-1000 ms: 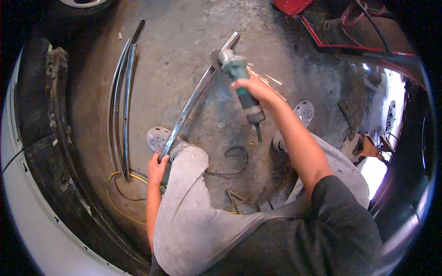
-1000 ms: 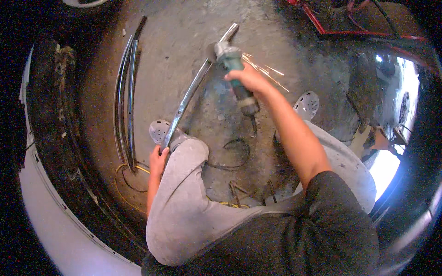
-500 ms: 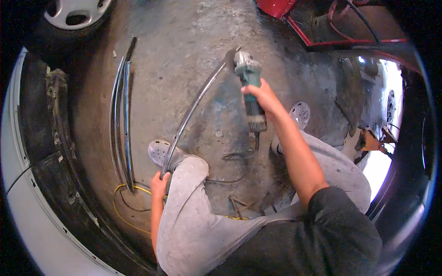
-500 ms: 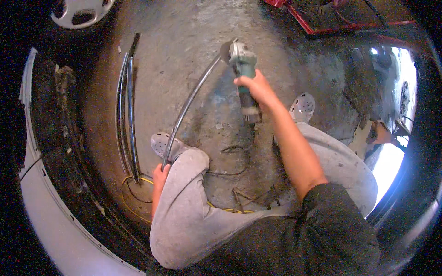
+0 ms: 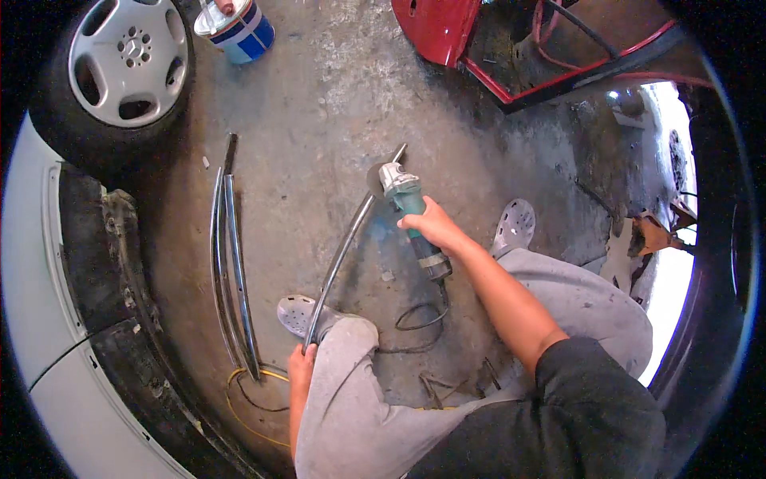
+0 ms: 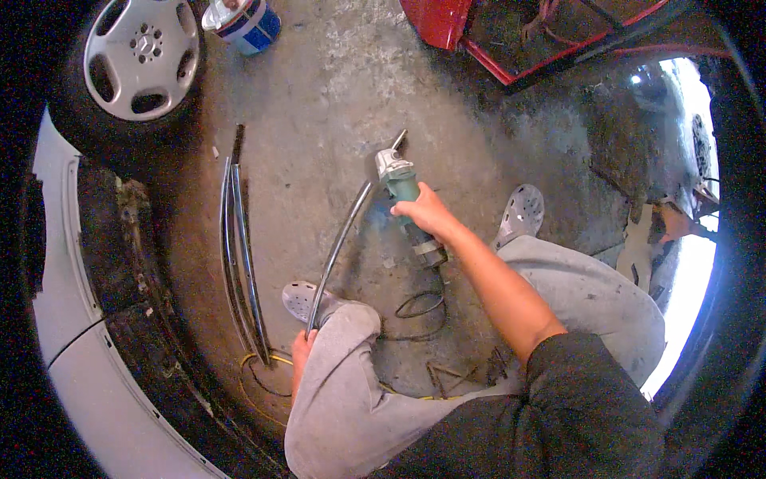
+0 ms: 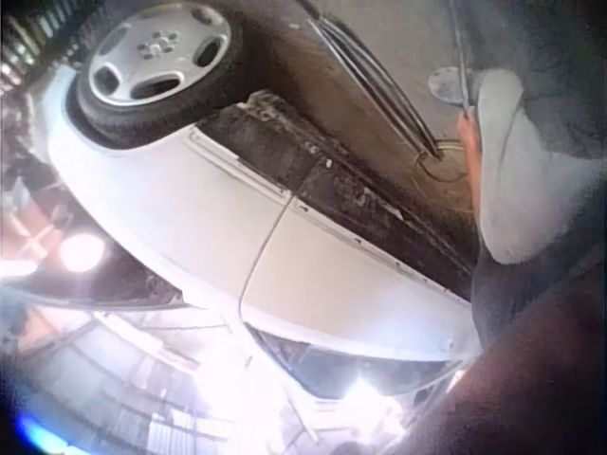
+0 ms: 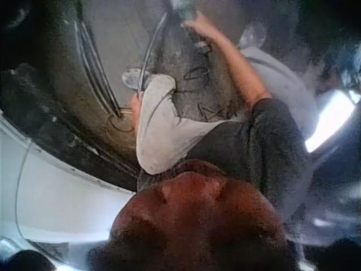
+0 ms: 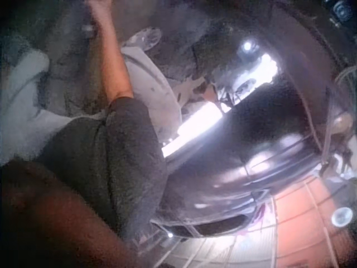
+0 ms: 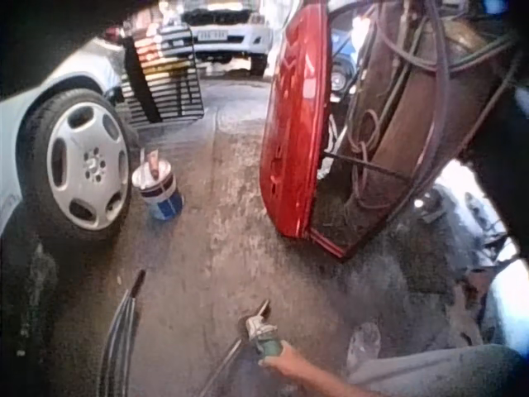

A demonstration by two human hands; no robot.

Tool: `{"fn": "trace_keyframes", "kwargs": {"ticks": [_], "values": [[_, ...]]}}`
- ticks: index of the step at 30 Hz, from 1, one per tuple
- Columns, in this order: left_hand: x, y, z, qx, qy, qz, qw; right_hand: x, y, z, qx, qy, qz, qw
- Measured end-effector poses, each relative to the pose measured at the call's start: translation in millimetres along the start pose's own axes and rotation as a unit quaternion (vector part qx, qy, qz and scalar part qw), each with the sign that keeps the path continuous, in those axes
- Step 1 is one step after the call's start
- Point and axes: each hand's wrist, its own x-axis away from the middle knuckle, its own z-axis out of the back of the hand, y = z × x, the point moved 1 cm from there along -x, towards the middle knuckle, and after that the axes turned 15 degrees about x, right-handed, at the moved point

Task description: The person sits on the garage floor and uses an angle grinder to smooth and deburr several long metal rods. They hold each rod with one hand and run the grinder along its length, producing sparks, then set the rods aside and pick up the next one.

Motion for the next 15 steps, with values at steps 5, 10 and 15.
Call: {"fn": "trace_keyframes", "kwargs": {"ticks": [5,10,15], "values": [[1.8,11.7,2.1,-0.049,0.037,-0.020,0.998,-24.1,2.0,20.8,-0.003,0.010,-0.024,1.000],[1.2,0.6,-2.0,-0.092,0.082,-0.063,0.990,-29.9,-1.7,30.3,-0.007,0.014,-0.051,0.999],[-1.1,-12.3,-4.5,-0.101,0.098,-0.062,0.988,-14.0,-7.0,16.3,0.024,-0.044,0.003,0.999]]}}
